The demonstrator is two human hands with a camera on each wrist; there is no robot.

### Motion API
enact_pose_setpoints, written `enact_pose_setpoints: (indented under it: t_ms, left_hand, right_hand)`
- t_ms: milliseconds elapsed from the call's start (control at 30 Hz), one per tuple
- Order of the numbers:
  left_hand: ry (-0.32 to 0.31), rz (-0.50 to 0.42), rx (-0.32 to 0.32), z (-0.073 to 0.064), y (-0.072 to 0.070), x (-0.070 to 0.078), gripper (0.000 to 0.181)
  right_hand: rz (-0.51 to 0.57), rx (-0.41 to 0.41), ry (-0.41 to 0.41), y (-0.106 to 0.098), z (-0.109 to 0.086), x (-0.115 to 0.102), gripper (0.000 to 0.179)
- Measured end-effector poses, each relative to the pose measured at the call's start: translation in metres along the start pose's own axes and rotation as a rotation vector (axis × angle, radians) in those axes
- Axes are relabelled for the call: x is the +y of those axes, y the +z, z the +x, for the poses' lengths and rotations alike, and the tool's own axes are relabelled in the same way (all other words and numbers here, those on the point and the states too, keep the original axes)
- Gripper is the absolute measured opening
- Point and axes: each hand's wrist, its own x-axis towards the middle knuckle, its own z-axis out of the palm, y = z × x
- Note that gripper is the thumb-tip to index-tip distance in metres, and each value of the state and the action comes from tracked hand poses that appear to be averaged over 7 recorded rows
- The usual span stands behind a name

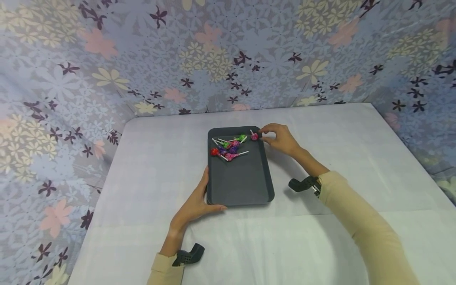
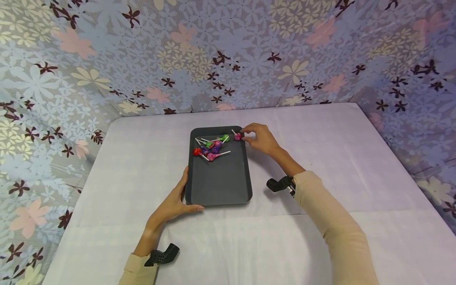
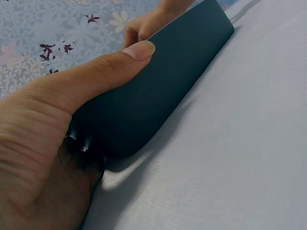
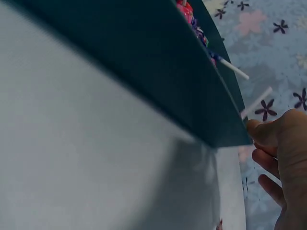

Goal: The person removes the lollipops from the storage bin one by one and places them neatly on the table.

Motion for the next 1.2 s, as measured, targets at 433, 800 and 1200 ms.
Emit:
enact_pose_setpoints:
  t_ms: [433,800,1200]
  left_hand:
    - [-0.003,-0.012,0.0,0.0,0.0,0.0,0.131]
    - [0.005,-0.013,-0.008,-0.001,-0.003,0.0,0.13]
    - [0.012,0.001,-0.002,0.0,-0.002,-0.002,0.13]
  right_hand:
    - [-0.105,-0.073,-0.041,0.016,0.023,-0.012,0.018]
    - [-0.282,-0.199,-0.074,0.027,0.031,-0.016,0.019]
    - [-0.283,-0.233,-0.097,0.027,0.032,-0.013,0.021]
